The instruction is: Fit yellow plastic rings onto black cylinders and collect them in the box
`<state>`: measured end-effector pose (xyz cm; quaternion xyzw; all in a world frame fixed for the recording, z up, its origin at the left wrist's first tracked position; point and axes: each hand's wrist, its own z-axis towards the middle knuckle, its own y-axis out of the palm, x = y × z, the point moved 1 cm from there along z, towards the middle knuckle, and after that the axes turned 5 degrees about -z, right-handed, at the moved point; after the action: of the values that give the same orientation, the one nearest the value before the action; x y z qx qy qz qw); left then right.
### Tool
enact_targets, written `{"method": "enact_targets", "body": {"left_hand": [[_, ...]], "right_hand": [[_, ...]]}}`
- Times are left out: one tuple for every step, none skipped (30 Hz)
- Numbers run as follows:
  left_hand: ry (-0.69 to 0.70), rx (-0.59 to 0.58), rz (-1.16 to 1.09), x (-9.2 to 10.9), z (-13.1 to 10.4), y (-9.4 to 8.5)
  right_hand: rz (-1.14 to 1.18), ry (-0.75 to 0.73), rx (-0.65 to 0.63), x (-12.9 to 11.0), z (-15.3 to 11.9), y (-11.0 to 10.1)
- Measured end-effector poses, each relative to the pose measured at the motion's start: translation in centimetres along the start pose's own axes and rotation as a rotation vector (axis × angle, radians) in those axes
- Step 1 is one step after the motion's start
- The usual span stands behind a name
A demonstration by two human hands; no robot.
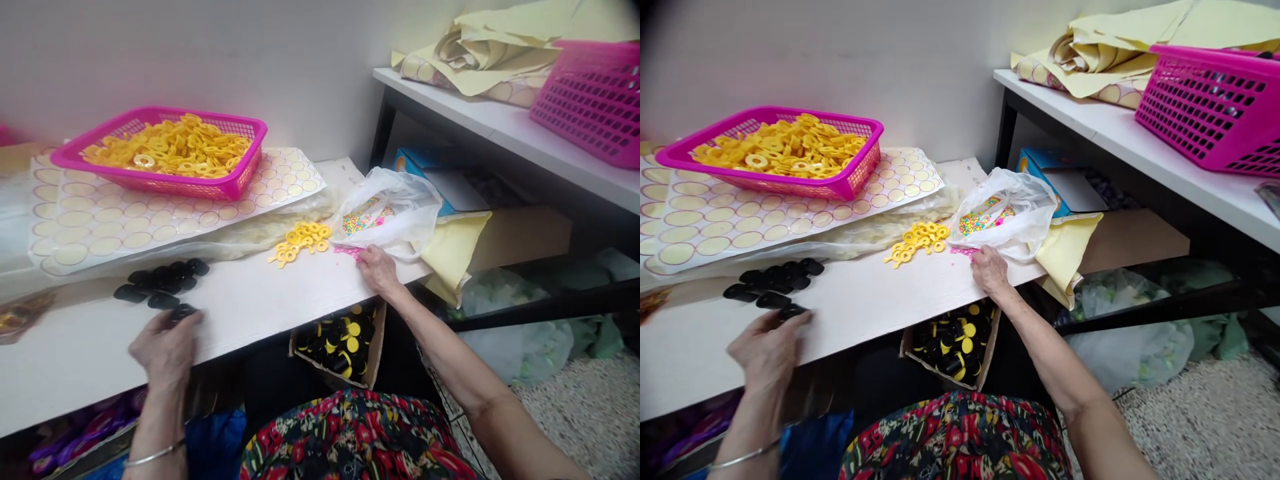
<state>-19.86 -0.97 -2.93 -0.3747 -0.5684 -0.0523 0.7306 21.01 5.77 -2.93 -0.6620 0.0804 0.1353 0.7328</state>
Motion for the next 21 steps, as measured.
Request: {"method": "enact_targets", "body": {"left_hand": [[0.020,-0.023,-0.024,0.4,-1.6,0.9],[0.039,-0.078,-0.033,0.9,-3.3,2.1],[0.055,-0.160,-0.024,1.3,-4.8,3.3],[0.081,-0.225,-0.011,1.8,-6.2,4.6],[0.115,-0.276,-0.001,2.4,-7.5,5.9],[0.165,-0.330,0.012,2.9,-8.6,7.1],[0.214,-0.390,0.017,3.5,-9.5,8.3],[0.259,-0.451,0.015,4.1,-10.3,9.4],[0.304,-0.512,0.011,4.6,-11.0,10.4],[0.346,-0.558,0.009,5.0,-11.5,11.2],[0.381,-0.590,0.011,5.3,-11.9,11.9],[0.409,-0.610,0.018,5.5,-12.2,12.4],[0.428,-0.620,0.025,5.6,-12.4,12.7],[0.441,-0.625,0.029,5.5,-12.5,13.0],[0.450,-0.628,0.028,5.5,-12.5,13.1],[0.458,-0.634,0.022,5.3,-12.5,13.1],[0.467,-0.641,0.014,5.2,-12.5,13.1],[0.475,-0.645,0.009,5.1,-12.5,13.0],[0.483,-0.647,0.010,5.0,-12.5,13.0],[0.490,-0.648,0.013,5.0,-12.5,12.9],[0.497,-0.648,0.017,5.0,-12.5,12.9]], "right_hand": [[-0.078,-0.016,-0.012,-0.1,0.2,0.4],[-0.138,-0.035,-0.021,-0.2,0.3,0.7],[-0.181,-0.056,-0.029,-0.3,0.4,0.9],[-0.210,-0.074,-0.034,-0.5,0.3,0.9],[-0.226,-0.093,-0.036,-0.7,0.2,0.9],[-0.228,-0.114,-0.038,-1.0,0.1,0.8],[-0.213,-0.135,-0.044,-1.3,0.0,0.7],[-0.177,-0.154,-0.059,-1.6,-0.2,0.5],[-0.127,-0.168,-0.090,-2.0,-0.3,0.4],[-0.072,-0.178,-0.134,-2.3,-0.5,0.4],[-0.024,-0.180,-0.183,-2.6,-0.6,0.4],[0.012,-0.172,-0.225,-2.8,-0.7,0.4],[0.037,-0.156,-0.254,-2.9,-0.7,0.6],[0.057,-0.134,-0.266,-2.9,-0.6,0.7],[0.080,-0.109,-0.260,-2.8,-0.5,0.9],[0.118,-0.090,-0.248,-2.6,-0.4,1.2],[0.173,-0.074,-0.232,-2.3,-0.2,1.4],[0.241,-0.065,-0.217,-1.9,-0.1,1.7],[0.313,-0.058,-0.196,-1.6,0.0,1.9],[0.382,-0.049,-0.169,-1.2,0.1,2.2],[0.441,-0.041,-0.137,-0.9,0.1,2.4]]}}
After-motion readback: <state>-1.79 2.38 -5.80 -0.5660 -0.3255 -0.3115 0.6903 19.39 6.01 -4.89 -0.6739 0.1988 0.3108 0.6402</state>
